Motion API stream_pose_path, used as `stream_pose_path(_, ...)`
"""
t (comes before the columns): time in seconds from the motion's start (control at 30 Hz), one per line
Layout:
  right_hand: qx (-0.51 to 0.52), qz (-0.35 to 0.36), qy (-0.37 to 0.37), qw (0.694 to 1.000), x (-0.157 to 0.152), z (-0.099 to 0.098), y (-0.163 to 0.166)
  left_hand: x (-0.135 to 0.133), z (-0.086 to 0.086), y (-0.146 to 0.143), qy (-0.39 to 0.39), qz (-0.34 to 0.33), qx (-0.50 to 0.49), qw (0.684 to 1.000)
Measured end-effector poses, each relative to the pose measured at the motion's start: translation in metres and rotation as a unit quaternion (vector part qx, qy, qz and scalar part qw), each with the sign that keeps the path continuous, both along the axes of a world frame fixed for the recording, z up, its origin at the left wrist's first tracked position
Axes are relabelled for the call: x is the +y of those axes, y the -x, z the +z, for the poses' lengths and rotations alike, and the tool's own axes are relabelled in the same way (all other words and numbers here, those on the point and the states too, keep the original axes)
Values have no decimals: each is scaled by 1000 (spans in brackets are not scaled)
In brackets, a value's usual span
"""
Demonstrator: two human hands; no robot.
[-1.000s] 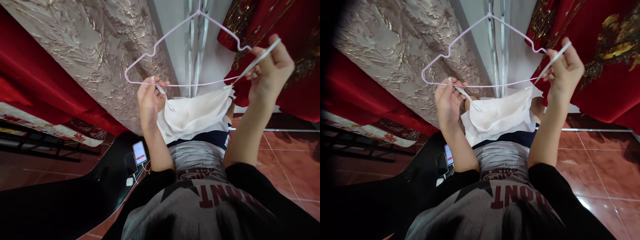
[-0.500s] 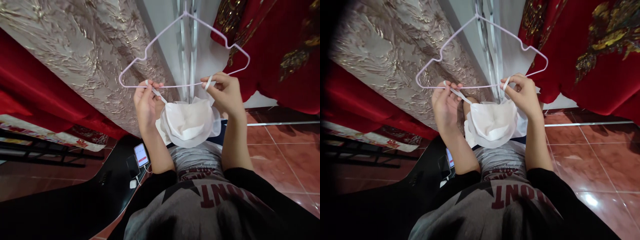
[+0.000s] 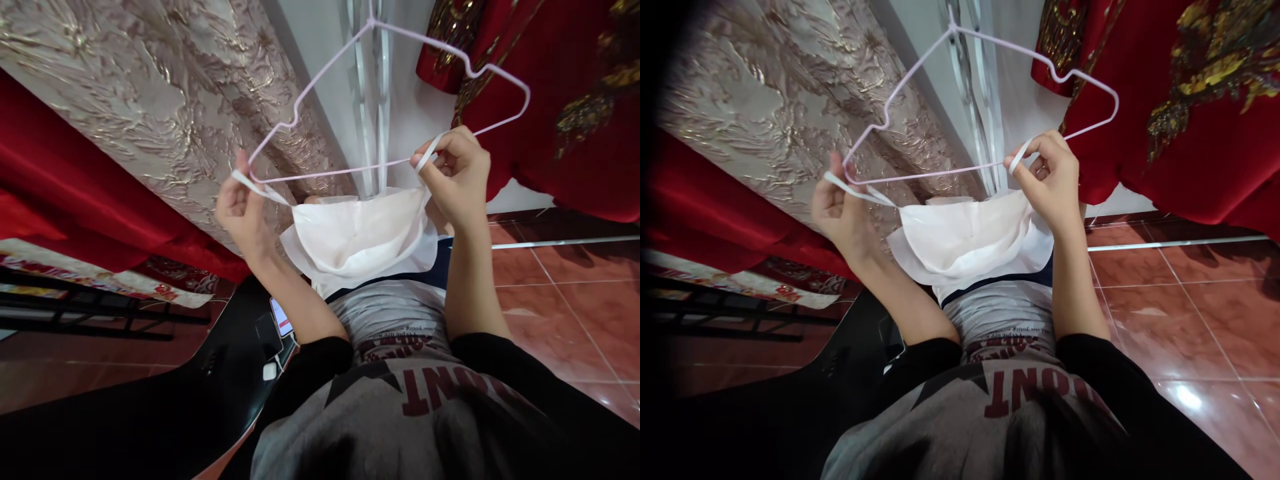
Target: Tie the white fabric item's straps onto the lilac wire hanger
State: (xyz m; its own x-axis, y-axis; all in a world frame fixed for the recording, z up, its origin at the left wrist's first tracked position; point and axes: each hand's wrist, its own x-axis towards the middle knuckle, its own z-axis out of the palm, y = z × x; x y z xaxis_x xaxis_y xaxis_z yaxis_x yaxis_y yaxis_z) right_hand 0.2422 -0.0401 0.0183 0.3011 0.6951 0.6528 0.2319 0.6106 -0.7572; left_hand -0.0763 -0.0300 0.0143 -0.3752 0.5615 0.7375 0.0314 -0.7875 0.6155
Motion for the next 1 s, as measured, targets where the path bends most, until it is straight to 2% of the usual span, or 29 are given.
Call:
stream_pose_path(0.07, 0, 4, 4, 1000, 0, 1, 1, 4, 15, -9, 9, -43, 23, 999)
stream_pose_path(0.13, -16, 5, 4, 1000, 0, 2, 0, 6, 33, -15, 27, -56, 47, 997)
stream_pose_path(0.3, -48, 13, 16, 999, 0, 2, -2, 14, 73, -22, 101, -89, 195, 972)
stream_pose_path(0.4, -41, 14, 18, 999, 1, 0, -1, 27, 85, -31, 113, -74, 226, 965)
stream_pose_path(0.47, -27, 19, 19, 999, 2, -1, -2, 35, 86, -37, 142, -50, 230, 962)
stream_pose_path(0.53, -21, 26, 23, 999, 3, -1, -3, 39, 81, -37, 186, -37, 217, 958)
stream_pose_path(0.6, -28, 29, 22, 999, 3, -2, -4, 37, 69, -34, 227, -32, 157, 960)
stream_pose_path(0.67, -40, 27, 17, 999, 3, -2, -4, 31, 49, -34, 240, -42, 45, 969)
stream_pose_path(0.73, -49, 25, 11, 998, 2, -3, -1, 27, 26, -41, 205, -91, -83, 971)
stream_pose_path(0.8, -64, 25, 11, 998, 0, -3, 3, 27, 5, -54, 205, -118, -190, 953)
stream_pose_path(0.83, -74, 27, 15, 997, 0, -3, 5, 29, -3, -61, 216, -139, -181, 949)
stream_pose_path(0.9, -86, 31, 23, 996, 0, -5, 5, 34, -14, -72, 208, -130, -147, 958)
stream_pose_path(1.0, -28, -18, -21, 999, 7, -11, -11, 40, -17, -76, 176, -97, -94, 975)
